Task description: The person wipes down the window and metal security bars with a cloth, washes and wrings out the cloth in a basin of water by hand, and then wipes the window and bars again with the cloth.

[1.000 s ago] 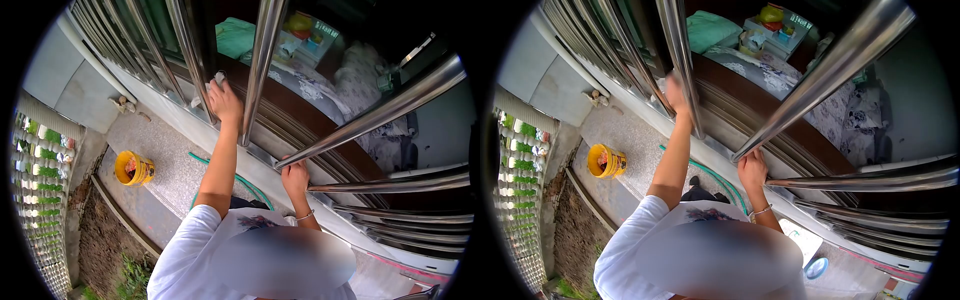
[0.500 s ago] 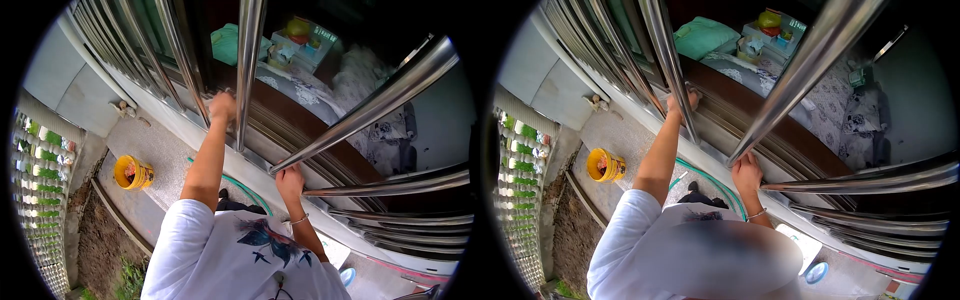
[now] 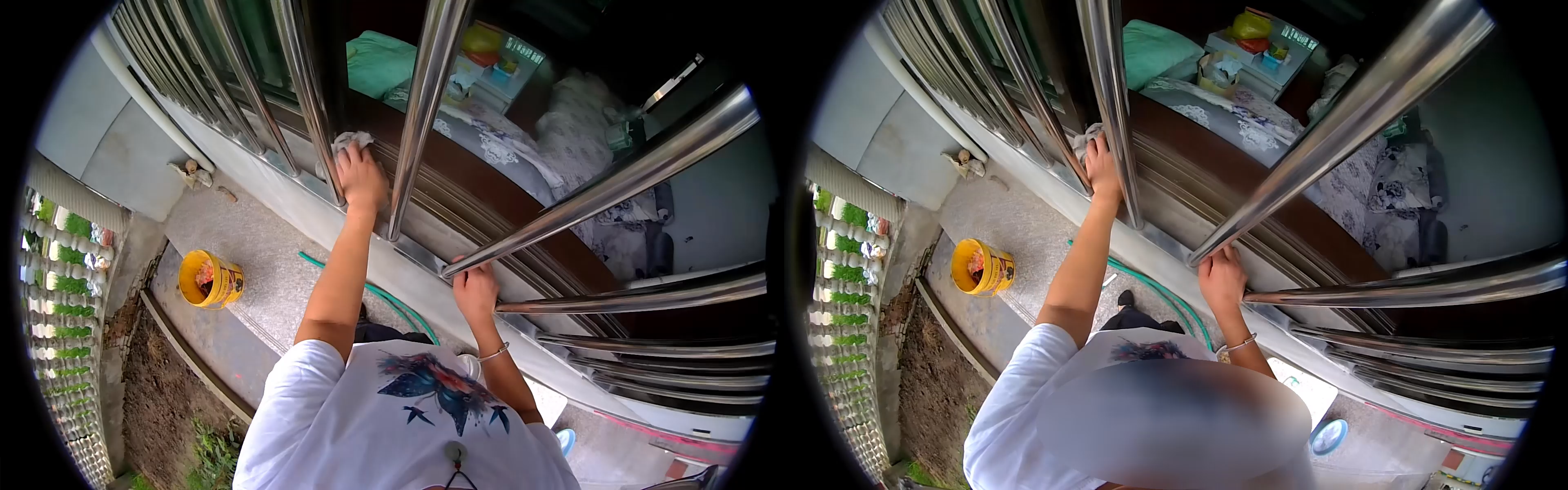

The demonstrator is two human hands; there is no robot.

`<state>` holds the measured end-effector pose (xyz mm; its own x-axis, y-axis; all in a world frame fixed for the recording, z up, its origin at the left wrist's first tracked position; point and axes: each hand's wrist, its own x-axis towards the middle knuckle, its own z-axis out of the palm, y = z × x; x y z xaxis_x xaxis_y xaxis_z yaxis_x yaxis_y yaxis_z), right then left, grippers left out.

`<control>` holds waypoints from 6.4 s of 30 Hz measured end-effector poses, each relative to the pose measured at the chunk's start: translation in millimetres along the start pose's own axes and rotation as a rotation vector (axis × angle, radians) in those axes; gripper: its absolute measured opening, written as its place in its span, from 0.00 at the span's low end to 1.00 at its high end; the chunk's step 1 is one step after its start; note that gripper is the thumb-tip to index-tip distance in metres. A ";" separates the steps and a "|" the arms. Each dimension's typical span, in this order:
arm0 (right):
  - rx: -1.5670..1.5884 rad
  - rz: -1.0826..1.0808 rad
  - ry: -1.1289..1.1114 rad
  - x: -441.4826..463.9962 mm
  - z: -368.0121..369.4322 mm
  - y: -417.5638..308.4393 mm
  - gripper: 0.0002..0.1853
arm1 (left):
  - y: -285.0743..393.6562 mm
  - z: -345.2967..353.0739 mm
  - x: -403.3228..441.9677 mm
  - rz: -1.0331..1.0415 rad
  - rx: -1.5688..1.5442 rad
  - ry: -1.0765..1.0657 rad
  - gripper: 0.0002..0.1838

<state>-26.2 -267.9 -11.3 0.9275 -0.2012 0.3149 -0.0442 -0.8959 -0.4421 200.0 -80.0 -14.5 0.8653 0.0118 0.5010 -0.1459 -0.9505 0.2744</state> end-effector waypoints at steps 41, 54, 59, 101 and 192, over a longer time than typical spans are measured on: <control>1.307 0.345 -0.134 211.4 -17.1 -63.8 0.24 | -15.9 -123.9 -30.7 0.004 -1.427 -0.670 0.22; -0.077 -0.469 -0.174 263.1 97.6 -28.2 0.26 | -29.3 -150.8 9.0 0.143 -0.729 0.444 0.29; -0.181 -0.272 -0.092 219.9 69.6 -14.5 0.23 | -29.1 -96.4 25.7 0.272 -0.871 0.466 0.28; 0.018 -0.547 -0.247 265.4 122.4 -126.7 0.16 | -91.8 -3.2 -19.9 0.345 -0.945 0.100 0.30; -0.041 -0.394 -0.597 260.1 88.3 -157.9 0.22 | -78.2 -12.8 -16.0 0.262 -1.039 0.186 0.29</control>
<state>254.8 -143.8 66.3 0.9217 0.3807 -0.0744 0.3324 -0.8740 -0.3546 191.5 -1.8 -33.5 0.6748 -0.0228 0.7376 -0.7255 -0.2039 0.6574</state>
